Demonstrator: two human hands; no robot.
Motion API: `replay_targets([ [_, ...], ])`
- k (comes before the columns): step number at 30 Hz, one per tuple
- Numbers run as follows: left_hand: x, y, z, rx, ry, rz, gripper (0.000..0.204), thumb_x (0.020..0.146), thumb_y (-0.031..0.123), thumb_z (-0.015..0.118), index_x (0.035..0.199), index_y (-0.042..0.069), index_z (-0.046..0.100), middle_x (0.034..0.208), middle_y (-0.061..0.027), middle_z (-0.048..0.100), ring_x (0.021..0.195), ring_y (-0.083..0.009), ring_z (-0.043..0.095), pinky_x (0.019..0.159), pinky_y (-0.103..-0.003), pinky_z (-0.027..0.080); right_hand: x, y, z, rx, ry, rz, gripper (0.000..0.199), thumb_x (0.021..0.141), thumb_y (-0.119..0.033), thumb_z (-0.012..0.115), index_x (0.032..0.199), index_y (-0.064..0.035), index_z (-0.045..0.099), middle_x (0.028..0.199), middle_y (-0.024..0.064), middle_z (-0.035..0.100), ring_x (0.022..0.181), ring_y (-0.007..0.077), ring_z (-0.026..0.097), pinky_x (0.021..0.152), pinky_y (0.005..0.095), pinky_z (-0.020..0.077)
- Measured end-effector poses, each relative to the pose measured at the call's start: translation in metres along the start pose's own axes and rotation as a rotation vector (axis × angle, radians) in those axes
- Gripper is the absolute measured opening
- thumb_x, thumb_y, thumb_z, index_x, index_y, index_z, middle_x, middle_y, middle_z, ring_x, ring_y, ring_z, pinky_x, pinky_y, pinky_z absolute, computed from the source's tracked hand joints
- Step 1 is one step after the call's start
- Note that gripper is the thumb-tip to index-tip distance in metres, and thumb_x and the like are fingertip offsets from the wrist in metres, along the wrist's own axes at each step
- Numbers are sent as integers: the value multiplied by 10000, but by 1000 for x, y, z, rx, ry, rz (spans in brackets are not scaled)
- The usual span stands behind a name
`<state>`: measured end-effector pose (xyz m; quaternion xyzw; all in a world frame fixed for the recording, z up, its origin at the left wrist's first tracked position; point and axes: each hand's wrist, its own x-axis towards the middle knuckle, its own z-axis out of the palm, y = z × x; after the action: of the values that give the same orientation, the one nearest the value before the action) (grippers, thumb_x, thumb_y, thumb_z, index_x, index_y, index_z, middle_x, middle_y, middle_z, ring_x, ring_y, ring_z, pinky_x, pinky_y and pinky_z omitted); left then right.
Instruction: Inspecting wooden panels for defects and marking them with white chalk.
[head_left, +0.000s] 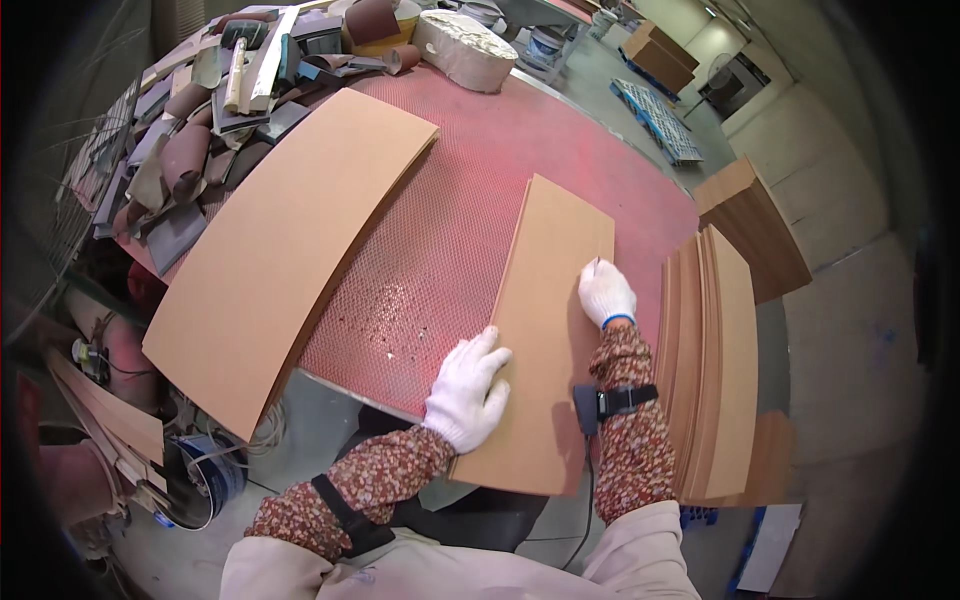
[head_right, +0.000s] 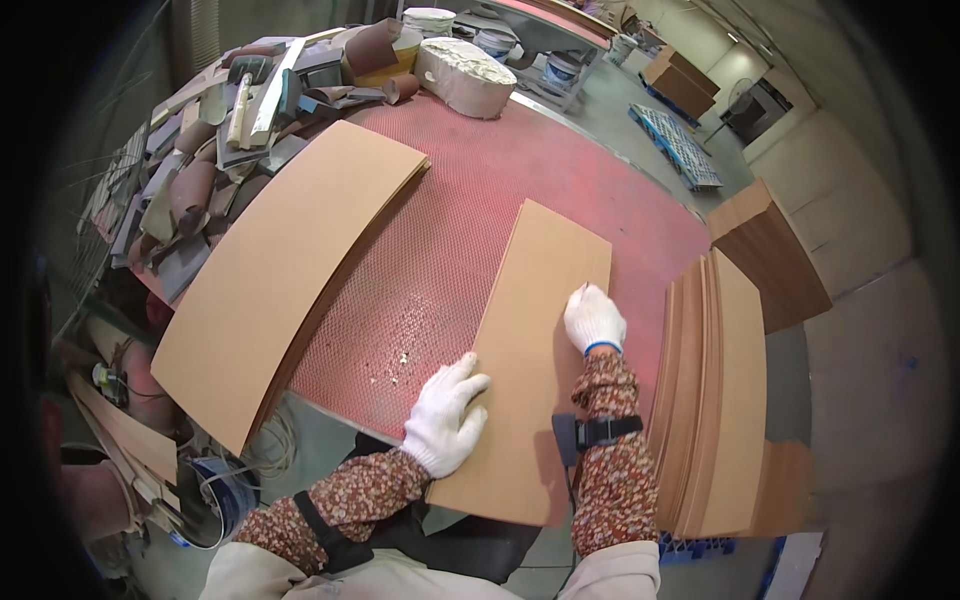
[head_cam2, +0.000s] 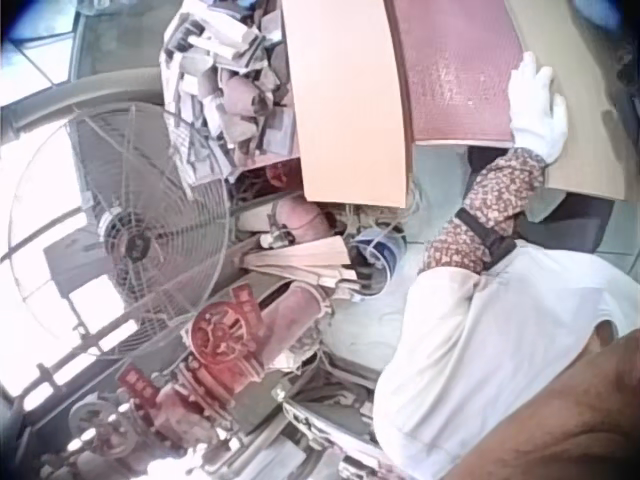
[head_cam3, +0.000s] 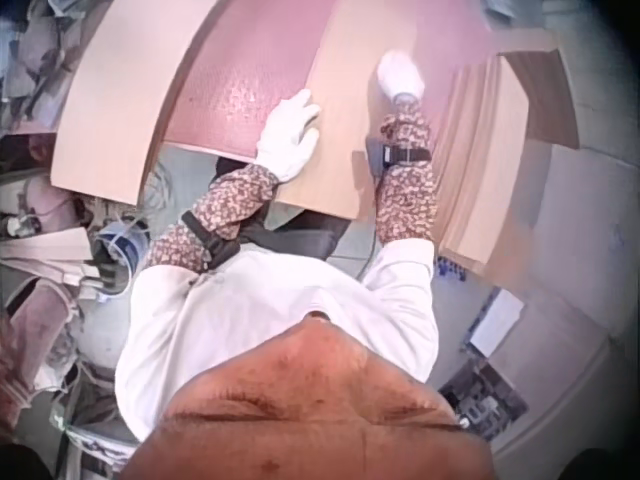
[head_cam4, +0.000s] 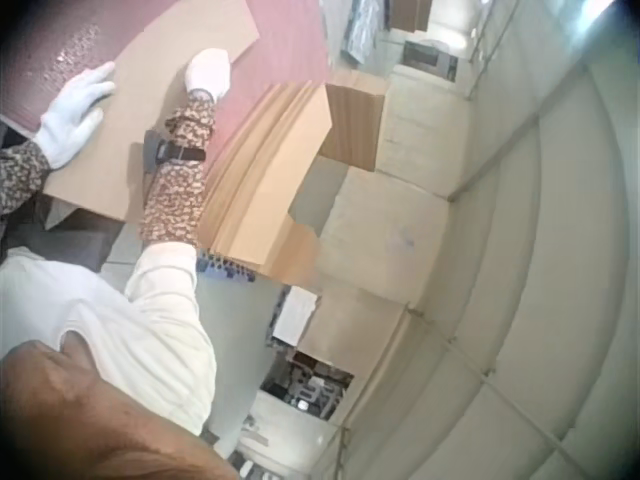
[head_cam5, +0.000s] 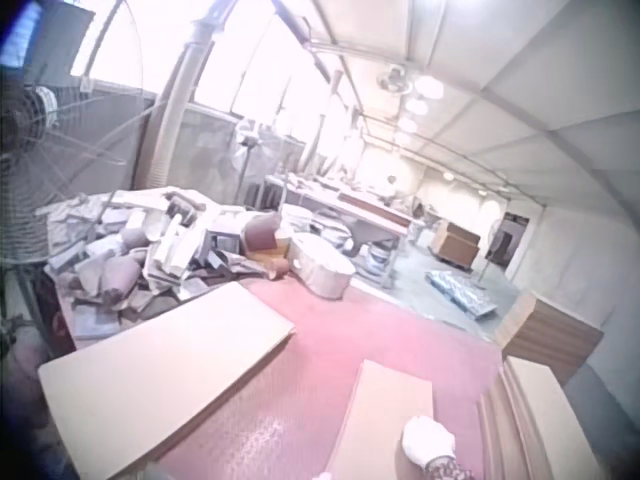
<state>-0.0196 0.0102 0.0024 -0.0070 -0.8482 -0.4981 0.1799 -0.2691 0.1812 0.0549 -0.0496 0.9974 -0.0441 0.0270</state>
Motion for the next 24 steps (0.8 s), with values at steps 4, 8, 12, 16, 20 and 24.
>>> replay_targets([
  [4,0,1,6,-7,23,15,453,896,104,724,1332,23,630,1557,-294,526,1427,-471,510,1244,-534,373,-79,8,-2,-8,10,22,481,1111,-391,409,1075,-9,699,1038,313,755,996,509,736,880,608,588],
  [8,0,-2,2,6,41,-2,434,911,108,709,1329,23,632,1559,-284,527,1427,-468,511,1251,-528,369,-158,-3,-7,20,-7,22,472,1112,-406,422,1049,-6,664,966,317,753,942,507,743,842,621,586],
  [12,5,-1,6,-5,32,0,421,920,106,695,1328,25,632,1558,-276,529,1415,-476,514,1255,-529,363,-223,6,-9,-3,17,9,436,1112,-406,444,1011,-30,642,838,295,742,810,496,744,735,604,593],
  [16,6,-4,4,4,40,2,406,928,105,683,1322,20,632,1561,-277,525,1412,-470,516,1248,-523,370,-274,4,-7,24,-9,31,422,1119,-402,452,1004,-40,637,799,296,727,744,479,737,673,604,581],
  [20,6,-3,1,-21,21,-4,406,928,99,681,1321,13,630,1561,-278,523,1407,-474,516,1233,-509,385,-323,10,1,41,12,15,400,1121,-387,457,1014,-48,642,732,256,712,697,470,727,638,593,576],
  [24,6,-4,4,-20,16,-3,406,926,95,679,1320,9,628,1565,-280,517,1398,-468,521,1220,-509,396,-365,3,4,89,91,85,342,1111,-347,503,1019,-51,647,699,247,698,636,459,710,582,572,563],
])
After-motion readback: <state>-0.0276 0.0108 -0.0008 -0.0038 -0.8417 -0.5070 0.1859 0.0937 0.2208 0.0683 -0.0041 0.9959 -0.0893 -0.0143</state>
